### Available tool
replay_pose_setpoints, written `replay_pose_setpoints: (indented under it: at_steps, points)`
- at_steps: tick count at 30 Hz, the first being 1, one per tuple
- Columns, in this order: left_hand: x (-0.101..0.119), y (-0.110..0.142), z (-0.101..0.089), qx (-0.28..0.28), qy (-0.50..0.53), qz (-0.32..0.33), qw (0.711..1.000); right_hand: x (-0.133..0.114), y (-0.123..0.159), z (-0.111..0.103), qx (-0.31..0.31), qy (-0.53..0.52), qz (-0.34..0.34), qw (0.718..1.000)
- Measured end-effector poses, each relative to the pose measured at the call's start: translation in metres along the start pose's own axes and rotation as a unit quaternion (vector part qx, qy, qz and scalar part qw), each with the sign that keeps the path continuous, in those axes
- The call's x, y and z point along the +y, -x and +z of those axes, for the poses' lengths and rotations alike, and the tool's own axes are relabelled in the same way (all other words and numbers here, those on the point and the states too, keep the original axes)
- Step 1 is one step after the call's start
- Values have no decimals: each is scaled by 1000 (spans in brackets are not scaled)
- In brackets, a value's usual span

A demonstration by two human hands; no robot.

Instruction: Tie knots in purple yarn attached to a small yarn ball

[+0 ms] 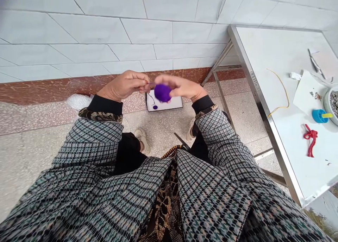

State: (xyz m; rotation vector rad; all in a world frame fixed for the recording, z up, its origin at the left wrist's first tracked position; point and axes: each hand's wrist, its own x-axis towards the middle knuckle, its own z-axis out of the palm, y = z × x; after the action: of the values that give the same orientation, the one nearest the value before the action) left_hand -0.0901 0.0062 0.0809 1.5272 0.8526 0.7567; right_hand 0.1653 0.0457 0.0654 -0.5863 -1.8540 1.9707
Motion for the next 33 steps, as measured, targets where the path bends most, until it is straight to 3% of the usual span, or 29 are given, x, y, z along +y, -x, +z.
replay_pose_setpoints:
  at_steps: [3, 5, 10, 15, 19, 21, 23, 25, 27, 29, 31, 33]
  points:
    - [-2, -1, 1, 0, 26, -10, 1000, -12, 3, -4, 163, -69, -110, 978]
    - [-4, -2, 4, 1, 22, -20, 1000, -15, 2, -6, 227, -66, -116, 965]
    - [-11, -5, 8, 73, 37, -34, 996, -20, 3, -1, 172, -86, -117, 974]
    - [-17, -9, 9, 128, 56, -17, 990, -37, 4, 8, 222, -67, -86, 969]
    - [-18, -11, 10, 149, 120, 12, 981, -42, 4, 8, 182, -52, -87, 978]
    - [-22, -11, 8, 142, 138, 8, 980, -44, 5, 6, 199, -43, -103, 974]
    - [-30, -13, 5, 125, 69, -39, 989, -46, 7, 4, 256, -22, -106, 961]
    - [-39, -14, 3, 116, -65, -100, 986, -45, 7, 4, 296, 6, -87, 951]
    - [-45, -15, 5, 129, -166, -115, 971, -41, 5, 6, 282, 23, -67, 957]
    - [-45, -17, 12, 153, -169, -58, 972, -32, 0, 11, 251, 11, -61, 966]
    - [-41, -20, 22, 163, -112, 20, 980, -22, -6, 17, 238, -20, -59, 969]
    - [-34, -24, 32, 165, -59, 57, 983, -14, -11, 22, 237, -43, -39, 970]
